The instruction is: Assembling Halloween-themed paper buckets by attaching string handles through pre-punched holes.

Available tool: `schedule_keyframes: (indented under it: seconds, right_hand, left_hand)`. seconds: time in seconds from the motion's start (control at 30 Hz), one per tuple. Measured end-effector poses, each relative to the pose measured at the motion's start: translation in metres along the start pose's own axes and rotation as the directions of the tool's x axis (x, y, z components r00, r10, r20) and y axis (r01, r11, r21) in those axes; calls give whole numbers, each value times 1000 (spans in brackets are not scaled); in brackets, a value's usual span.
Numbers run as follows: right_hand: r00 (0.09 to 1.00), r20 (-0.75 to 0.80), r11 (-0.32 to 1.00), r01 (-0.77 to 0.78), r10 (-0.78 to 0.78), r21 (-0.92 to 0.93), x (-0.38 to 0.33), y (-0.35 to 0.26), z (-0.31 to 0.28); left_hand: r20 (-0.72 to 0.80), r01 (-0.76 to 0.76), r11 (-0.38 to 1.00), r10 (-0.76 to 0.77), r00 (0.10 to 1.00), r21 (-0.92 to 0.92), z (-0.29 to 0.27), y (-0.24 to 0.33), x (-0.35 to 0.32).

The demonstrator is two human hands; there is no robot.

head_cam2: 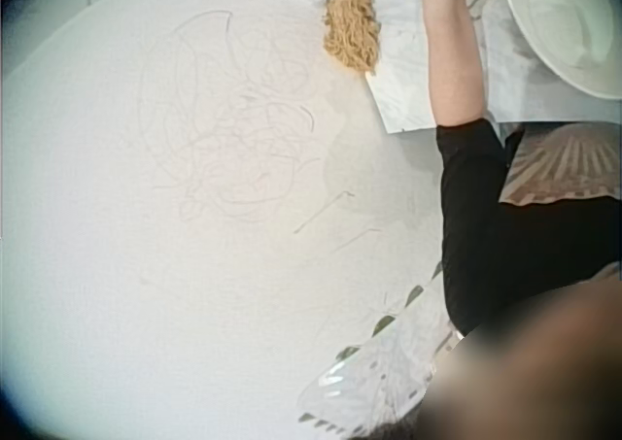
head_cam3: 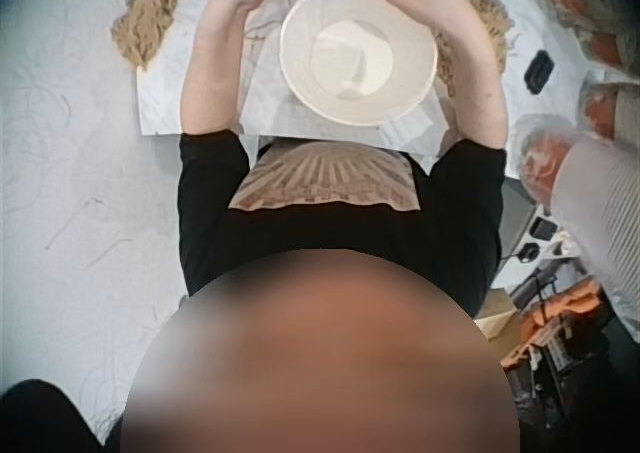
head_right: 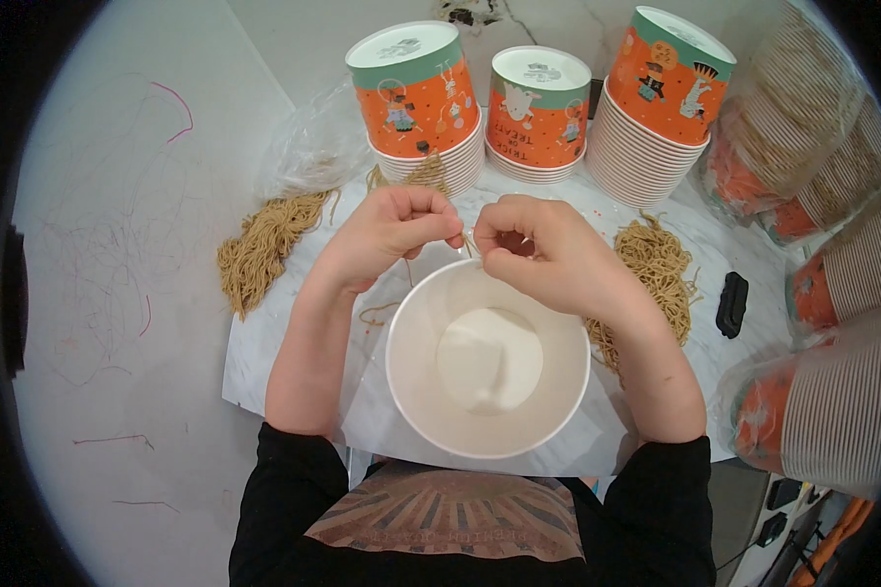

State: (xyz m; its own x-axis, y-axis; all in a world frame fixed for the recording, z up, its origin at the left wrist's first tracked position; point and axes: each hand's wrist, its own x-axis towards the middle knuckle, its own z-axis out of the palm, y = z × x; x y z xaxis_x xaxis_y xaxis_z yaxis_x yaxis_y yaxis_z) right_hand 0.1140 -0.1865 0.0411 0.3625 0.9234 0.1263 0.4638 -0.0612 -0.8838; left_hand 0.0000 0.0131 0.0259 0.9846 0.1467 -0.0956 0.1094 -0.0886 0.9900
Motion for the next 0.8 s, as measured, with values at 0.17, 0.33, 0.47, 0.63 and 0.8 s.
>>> schedule_keyframes:
  seconds: [0.17,0.33,0.47,0.63,0.8]
  right_hand:
    - [998,66,1000,23,-23,2,0,3,-4]
    - [997,72,995,29,-35,90,-2,7,-9]
    - [994,95,995,38,-47,89,-3,2,-12]
    - [992,118,993,29,-42,114,-1,3,-12]
    - [990,138,984,4,-29,177,0,5,-10]
  left_hand:
    - [-35,-189,979,192,981,73,9,-6,-2]
    - [30,-415,852,428,903,321,11,-9,1]
    - [36,-509,784,532,846,355,12,-13,5]
    - [69,-564,730,587,807,386,10,-19,8]
    - [79,-550,736,569,819,394,11,-15,7]
